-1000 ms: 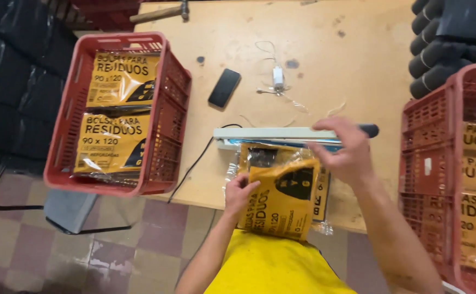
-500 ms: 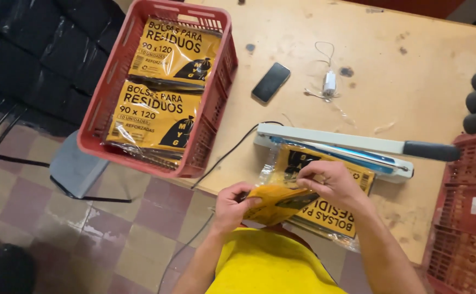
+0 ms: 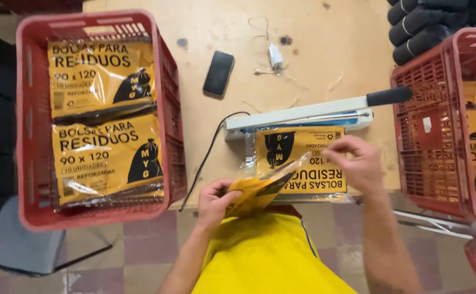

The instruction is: The person repeatedly picks up packs of yellow trash bags from a red basket, places them on a heat sealer, presses the sealer to close the plastic, then returns the sealed packs to the basket. The process is repeated multiple times throughout the clip.

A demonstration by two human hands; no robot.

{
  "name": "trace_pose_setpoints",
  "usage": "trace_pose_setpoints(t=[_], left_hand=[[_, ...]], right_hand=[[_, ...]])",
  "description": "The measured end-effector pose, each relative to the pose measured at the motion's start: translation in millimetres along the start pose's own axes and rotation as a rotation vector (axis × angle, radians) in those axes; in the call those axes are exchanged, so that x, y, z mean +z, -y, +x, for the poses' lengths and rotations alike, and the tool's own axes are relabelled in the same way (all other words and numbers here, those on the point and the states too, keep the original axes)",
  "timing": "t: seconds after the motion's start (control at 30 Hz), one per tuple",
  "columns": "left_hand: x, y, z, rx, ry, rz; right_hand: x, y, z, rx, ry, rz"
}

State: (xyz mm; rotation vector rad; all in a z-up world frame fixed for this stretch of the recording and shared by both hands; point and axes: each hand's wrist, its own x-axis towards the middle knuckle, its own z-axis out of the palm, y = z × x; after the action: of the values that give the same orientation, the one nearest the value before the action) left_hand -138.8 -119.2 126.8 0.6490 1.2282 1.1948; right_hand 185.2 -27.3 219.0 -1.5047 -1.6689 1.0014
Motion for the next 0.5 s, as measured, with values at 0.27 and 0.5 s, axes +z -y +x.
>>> trace_pose_setpoints(t=[0.27,0.5], left_hand=[[48.6,35.5,28.1,0.014,-0.085,-0.024],[107.1,42.2,15.0,0.000,-0.092,0.131]], right_hand=[[-26.4,-59.1,34.0,0.073,0.184,-0.018],[-25.8,-68.8,60.3,-0.236,0.605,-0.002]])
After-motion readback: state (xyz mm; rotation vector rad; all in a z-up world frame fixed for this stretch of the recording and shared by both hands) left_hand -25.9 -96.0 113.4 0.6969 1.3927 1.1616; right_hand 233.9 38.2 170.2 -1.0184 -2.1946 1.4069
